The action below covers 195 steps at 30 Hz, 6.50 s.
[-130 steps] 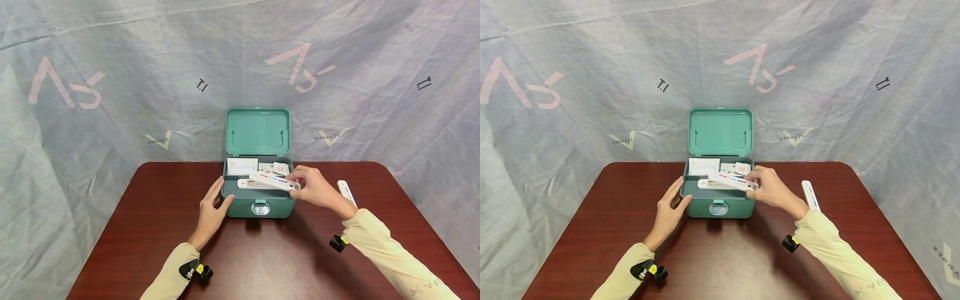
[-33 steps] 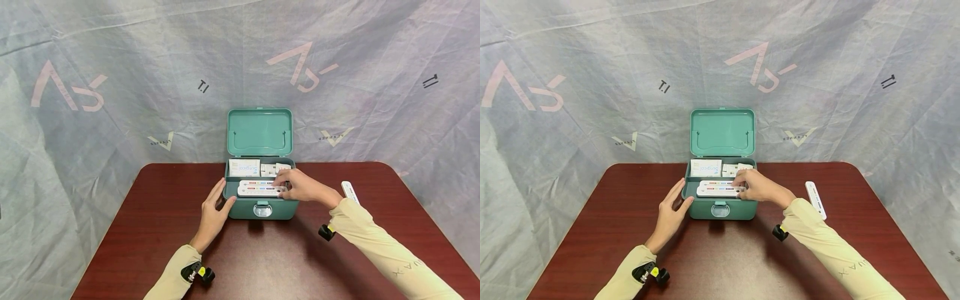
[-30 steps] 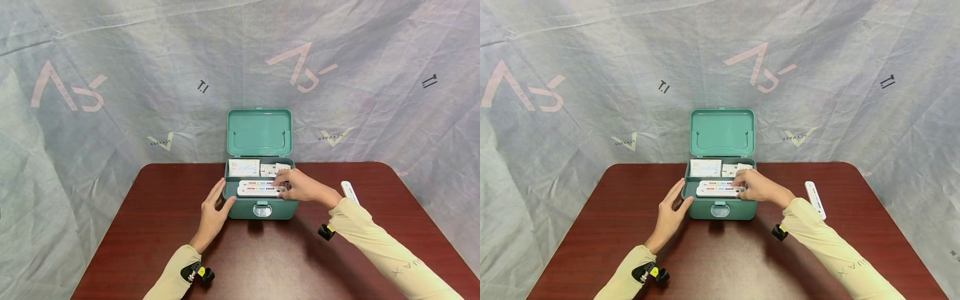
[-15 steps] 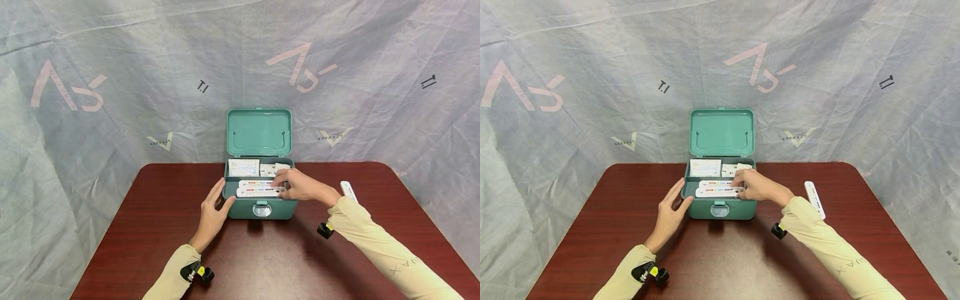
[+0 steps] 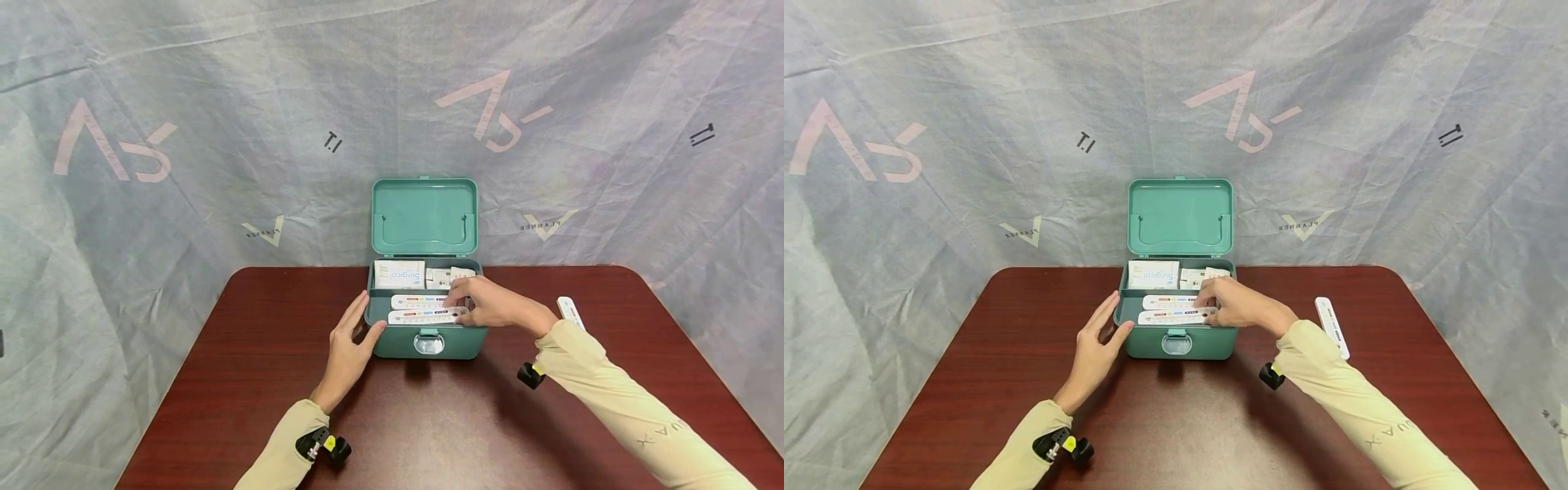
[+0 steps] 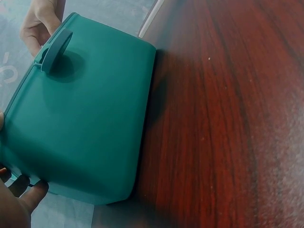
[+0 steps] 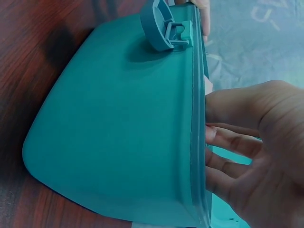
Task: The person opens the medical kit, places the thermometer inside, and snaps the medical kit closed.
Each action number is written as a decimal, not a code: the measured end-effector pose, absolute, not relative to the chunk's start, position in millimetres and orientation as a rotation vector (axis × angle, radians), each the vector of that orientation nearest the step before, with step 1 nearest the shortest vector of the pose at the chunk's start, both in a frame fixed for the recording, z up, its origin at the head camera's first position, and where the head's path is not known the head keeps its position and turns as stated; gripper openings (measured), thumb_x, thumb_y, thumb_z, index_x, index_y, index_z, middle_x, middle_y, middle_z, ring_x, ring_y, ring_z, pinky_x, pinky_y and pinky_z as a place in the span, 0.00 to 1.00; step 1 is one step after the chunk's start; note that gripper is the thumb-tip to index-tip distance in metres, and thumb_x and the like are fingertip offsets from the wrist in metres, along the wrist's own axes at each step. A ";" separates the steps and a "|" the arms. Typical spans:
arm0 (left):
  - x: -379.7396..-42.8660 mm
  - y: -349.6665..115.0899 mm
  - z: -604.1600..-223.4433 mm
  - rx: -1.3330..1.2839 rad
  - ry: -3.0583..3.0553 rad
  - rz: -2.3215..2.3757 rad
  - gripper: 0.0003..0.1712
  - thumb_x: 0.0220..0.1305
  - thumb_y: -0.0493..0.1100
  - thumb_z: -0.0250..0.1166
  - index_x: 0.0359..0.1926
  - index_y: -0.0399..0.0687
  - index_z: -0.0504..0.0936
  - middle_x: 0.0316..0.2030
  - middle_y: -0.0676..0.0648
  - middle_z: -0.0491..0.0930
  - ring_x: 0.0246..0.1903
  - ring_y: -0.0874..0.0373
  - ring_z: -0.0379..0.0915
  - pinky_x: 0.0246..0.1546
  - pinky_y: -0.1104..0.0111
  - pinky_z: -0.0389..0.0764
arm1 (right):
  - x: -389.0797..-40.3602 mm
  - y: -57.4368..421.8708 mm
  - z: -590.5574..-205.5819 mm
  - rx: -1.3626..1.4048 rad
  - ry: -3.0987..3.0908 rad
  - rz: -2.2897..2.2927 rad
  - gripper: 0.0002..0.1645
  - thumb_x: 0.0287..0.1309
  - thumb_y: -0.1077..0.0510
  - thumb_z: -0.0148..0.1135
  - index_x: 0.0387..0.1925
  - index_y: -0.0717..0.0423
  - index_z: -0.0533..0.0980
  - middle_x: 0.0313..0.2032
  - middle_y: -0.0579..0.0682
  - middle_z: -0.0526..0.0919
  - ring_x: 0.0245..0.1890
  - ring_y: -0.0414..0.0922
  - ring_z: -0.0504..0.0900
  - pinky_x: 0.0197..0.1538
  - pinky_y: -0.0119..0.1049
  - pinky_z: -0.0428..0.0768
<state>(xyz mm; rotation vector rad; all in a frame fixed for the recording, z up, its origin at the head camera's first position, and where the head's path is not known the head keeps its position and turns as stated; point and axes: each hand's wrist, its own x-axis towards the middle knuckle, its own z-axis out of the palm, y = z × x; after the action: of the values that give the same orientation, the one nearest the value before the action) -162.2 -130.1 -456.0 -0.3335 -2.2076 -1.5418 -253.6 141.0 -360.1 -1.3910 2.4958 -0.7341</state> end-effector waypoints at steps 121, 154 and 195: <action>-145.0 -119.4 -421.3 -0.319 -2.167 -1.568 0.33 0.60 0.35 0.66 0.65 0.34 0.66 0.65 0.36 0.64 0.63 0.42 0.61 0.53 0.43 0.69 | -205.0 281.8 -408.9 -0.266 3.335 -1.204 0.31 0.43 0.56 0.76 0.50 0.60 0.77 0.36 0.53 0.78 0.30 0.28 0.70 0.32 0.24 0.72; -163.7 -127.3 -455.9 -0.336 -2.169 -1.508 0.35 0.61 0.43 0.67 0.66 0.40 0.66 0.66 0.43 0.64 0.64 0.54 0.61 0.53 0.53 0.73 | -201.3 306.9 -440.0 0.007 3.339 -1.210 0.31 0.46 0.57 0.74 0.50 0.68 0.74 0.42 0.67 0.77 0.42 0.60 0.74 0.48 0.54 0.61; -145.5 -119.8 -421.7 -0.325 -2.179 -1.538 0.32 0.61 0.35 0.65 0.64 0.30 0.66 0.65 0.39 0.64 0.63 0.44 0.62 0.53 0.49 0.72 | -191.4 324.0 -479.4 0.320 3.209 -1.056 0.44 0.41 0.44 0.76 0.50 0.73 0.73 0.43 0.71 0.78 0.38 0.60 0.77 0.37 0.46 0.69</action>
<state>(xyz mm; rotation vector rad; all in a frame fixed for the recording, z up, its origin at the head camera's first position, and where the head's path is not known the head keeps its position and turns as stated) -145.5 -119.8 -421.7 -0.3246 -2.1788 -1.5381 -191.4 324.0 -479.4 0.3196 3.2090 -1.0565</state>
